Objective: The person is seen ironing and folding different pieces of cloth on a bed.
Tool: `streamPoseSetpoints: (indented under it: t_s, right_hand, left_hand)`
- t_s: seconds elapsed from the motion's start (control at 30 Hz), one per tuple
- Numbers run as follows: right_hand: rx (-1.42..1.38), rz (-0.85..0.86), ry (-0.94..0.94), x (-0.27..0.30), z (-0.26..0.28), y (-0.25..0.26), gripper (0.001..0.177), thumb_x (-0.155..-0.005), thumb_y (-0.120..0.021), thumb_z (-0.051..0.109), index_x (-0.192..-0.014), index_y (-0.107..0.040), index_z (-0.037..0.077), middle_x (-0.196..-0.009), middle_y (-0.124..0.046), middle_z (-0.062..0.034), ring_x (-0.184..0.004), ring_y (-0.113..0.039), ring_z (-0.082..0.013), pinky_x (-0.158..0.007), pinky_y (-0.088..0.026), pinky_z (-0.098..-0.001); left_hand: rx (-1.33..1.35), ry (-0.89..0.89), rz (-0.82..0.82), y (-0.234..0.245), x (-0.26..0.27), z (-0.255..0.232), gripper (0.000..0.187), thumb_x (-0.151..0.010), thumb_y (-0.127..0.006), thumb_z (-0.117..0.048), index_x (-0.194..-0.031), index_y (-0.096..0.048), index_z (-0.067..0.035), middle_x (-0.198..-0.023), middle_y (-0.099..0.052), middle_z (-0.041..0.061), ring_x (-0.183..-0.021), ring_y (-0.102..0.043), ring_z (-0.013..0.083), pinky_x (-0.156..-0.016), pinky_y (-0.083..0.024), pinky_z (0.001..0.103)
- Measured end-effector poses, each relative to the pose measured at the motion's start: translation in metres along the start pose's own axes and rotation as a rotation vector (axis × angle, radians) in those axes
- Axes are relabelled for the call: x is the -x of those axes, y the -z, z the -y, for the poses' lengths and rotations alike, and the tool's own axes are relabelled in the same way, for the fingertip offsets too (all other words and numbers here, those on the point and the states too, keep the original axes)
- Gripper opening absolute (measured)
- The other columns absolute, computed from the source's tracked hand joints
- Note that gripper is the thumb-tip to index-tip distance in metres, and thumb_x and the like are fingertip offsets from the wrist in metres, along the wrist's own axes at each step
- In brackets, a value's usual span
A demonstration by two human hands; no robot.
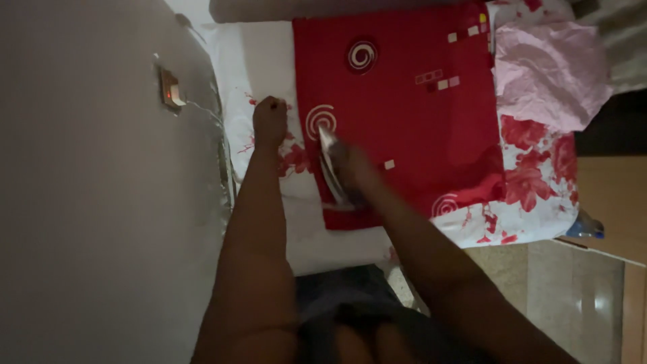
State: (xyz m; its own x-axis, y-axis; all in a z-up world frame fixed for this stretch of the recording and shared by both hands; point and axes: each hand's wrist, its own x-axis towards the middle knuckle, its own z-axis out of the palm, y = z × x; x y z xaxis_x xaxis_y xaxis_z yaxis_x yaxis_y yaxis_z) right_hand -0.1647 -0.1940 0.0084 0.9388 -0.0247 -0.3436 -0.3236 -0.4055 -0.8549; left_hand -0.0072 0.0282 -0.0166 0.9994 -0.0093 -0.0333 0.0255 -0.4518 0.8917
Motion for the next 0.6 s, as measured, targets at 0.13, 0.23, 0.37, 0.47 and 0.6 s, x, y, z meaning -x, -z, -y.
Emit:
streamPoseSetpoints:
  t_s: [0.13, 0.23, 0.37, 0.47, 0.6]
  right_hand:
    - [0.047, 0.038, -0.161, 0.072, -0.017, 0.004, 0.041, -0.1, -0.056, 0.035, -0.125, -0.068, 0.006, -0.102, -0.072, -0.0188, -0.087, -0.071, -0.0338, -0.075, -0.055, -0.0461]
    - [0.054, 0.001, -0.149, 0.097, 0.011, 0.015, 0.042, -0.1, -0.054, 0.037, -0.124, -0.068, 0.006, -0.099, -0.074, -0.0178, -0.088, -0.073, -0.0325, -0.076, -0.057, -0.045]
    - [-0.058, -0.109, -0.168, 0.059, 0.024, 0.018, 0.044, -0.103, -0.051, 0.038, -0.117, -0.066, -0.001, -0.103, -0.074, -0.0211, -0.093, -0.07, -0.0373, -0.077, -0.054, -0.0481]
    - [0.136, -0.091, -0.003, -0.002, 0.015, 0.029, 0.042, -0.104, -0.049, 0.035, -0.12, -0.066, 0.001, -0.103, -0.071, -0.0246, -0.091, -0.069, -0.04, -0.079, -0.053, -0.0484]
    - [0.186, -0.123, -0.071, -0.021, -0.029, 0.042, 0.041, -0.104, -0.05, 0.037, -0.12, -0.067, 0.003, -0.104, -0.07, -0.0264, -0.093, -0.068, -0.0419, -0.079, -0.053, -0.0504]
  left_hand:
    - [-0.067, -0.086, -0.031, 0.002, -0.003, 0.003, 0.027, -0.096, -0.064, -0.025, -0.089, -0.069, 0.001, -0.081, -0.071, 0.018, -0.074, -0.068, 0.0306, -0.072, -0.054, 0.043]
    - [-0.072, -0.025, -0.001, 0.006, 0.006, -0.016, 0.026, -0.095, -0.065, -0.026, -0.092, -0.069, 0.0, -0.085, -0.072, 0.018, -0.077, -0.07, 0.032, -0.073, -0.056, 0.044]
    - [-0.231, 0.017, 0.012, 0.001, 0.013, -0.028, 0.034, -0.095, -0.067, -0.035, -0.096, -0.067, -0.001, -0.092, -0.072, 0.02, -0.083, -0.07, 0.0379, -0.075, -0.058, 0.049]
    - [-0.523, -0.05, 0.036, -0.002, 0.031, -0.055, 0.043, -0.095, -0.069, -0.046, -0.099, -0.068, -0.003, -0.094, -0.072, 0.021, -0.09, -0.069, 0.0412, -0.079, -0.055, 0.053]
    - [-0.654, 0.054, 0.103, -0.008, 0.049, -0.091, 0.052, -0.093, -0.068, -0.053, -0.106, -0.064, -0.003, -0.094, -0.072, 0.02, -0.091, -0.07, 0.0406, -0.078, -0.055, 0.054]
